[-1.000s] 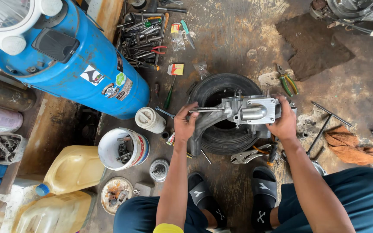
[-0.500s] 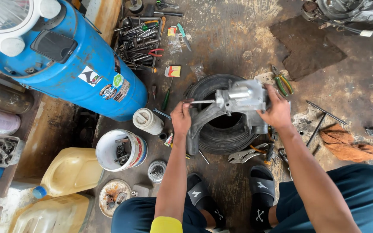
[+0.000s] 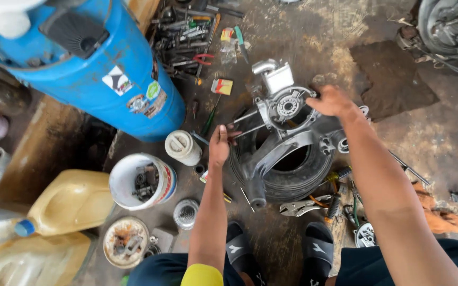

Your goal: The person sits on the workshop floor working on a motorcycle engine crankcase and clutch assembly. They press a bearing into the crankcase by hand, lift the engine cover, then hold a gear stack and scrape and brush its teeth with a yellow utility knife and a brush, finally separating a gear disc from the shaft.

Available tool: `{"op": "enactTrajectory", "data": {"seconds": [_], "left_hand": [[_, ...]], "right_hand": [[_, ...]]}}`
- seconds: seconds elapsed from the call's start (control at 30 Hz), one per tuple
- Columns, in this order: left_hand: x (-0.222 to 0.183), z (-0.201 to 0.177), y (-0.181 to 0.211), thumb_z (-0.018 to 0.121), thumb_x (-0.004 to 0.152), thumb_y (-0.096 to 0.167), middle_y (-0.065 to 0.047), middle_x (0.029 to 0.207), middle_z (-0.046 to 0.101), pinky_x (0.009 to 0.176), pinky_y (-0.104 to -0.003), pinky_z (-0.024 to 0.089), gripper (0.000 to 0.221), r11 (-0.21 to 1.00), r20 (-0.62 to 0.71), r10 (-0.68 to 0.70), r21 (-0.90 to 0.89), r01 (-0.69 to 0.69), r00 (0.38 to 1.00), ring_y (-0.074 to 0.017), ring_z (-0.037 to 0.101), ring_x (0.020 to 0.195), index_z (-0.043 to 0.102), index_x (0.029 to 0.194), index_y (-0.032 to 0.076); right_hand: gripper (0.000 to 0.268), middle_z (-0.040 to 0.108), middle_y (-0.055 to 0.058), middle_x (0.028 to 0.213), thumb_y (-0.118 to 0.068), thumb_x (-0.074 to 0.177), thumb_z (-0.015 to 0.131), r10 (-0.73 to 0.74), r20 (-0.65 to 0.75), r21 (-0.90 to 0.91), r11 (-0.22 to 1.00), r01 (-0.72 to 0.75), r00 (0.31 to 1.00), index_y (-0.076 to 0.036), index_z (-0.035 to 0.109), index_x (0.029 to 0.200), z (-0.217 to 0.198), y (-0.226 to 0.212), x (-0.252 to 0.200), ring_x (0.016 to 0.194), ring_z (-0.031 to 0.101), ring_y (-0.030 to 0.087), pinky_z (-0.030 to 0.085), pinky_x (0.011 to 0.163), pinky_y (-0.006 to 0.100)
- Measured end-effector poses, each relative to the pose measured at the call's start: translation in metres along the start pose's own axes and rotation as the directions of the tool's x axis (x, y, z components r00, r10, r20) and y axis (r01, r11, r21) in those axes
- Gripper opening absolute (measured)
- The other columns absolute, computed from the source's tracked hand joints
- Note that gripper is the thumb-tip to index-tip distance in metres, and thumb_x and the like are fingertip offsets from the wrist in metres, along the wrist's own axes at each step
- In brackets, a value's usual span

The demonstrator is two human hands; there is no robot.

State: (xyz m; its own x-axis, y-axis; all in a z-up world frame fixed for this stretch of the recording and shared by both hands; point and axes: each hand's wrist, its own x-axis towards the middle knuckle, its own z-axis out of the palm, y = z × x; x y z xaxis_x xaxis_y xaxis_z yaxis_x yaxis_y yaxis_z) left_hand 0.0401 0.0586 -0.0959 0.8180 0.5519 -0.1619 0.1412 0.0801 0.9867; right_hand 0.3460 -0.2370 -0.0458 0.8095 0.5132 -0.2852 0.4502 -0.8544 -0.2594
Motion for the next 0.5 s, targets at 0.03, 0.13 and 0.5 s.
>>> {"op": "enactTrajectory", "data": {"seconds": [0.03, 0.13, 0.5], "left_hand": [[-0.001, -0.002, -0.003, 0.025, 0.115, 0.036, -0.007, 0.095, 0.08, 0.07, -0.034, 0.053, 0.048, 1.0, -0.02, -0.012, -0.009, 0.011, 1.0, -0.0187, 0.07, 0.066, 0.066, 0.115, 0.012], [0.006, -0.007, -0.006, 0.027, 0.115, 0.036, -0.007, 0.097, 0.08, 0.069, -0.029, 0.052, 0.045, 0.993, 0.003, -0.056, -0.103, 0.056, 0.998, -0.0182, 0.068, 0.073, 0.066, 0.123, 0.015], [0.017, 0.015, -0.03, 0.032, 0.111, 0.058, -0.015, 0.086, 0.077, 0.066, -0.035, 0.063, 0.069, 0.992, -0.135, -0.126, -0.004, 0.126, 0.983, -0.0209, 0.071, 0.073, 0.078, 0.103, 0.008]], "right_hand": [[0.065, 0.073, 0.004, 0.131, -0.071, 0.088, 0.06, -0.015, 0.016, -0.011, 1.0, 0.015, 1.0, -0.034, 0.063, 0.141, -0.002, -0.008, -0.001, 0.124, 0.065, 0.038, 0.051, 0.106, 0.054], [0.06, 0.074, 0.011, 0.125, -0.064, 0.092, 0.056, -0.016, -0.026, -0.043, 0.999, 0.015, 1.0, -0.035, 0.062, 0.143, -0.012, -0.027, 0.004, 0.119, 0.066, 0.041, 0.052, 0.103, 0.057], [0.055, 0.075, 0.012, 0.122, -0.058, 0.091, 0.053, 0.071, -0.049, -0.03, 0.997, -0.073, 0.996, -0.04, 0.061, 0.143, -0.011, -0.034, -0.009, 0.12, 0.066, 0.042, 0.05, 0.105, 0.056]]}}
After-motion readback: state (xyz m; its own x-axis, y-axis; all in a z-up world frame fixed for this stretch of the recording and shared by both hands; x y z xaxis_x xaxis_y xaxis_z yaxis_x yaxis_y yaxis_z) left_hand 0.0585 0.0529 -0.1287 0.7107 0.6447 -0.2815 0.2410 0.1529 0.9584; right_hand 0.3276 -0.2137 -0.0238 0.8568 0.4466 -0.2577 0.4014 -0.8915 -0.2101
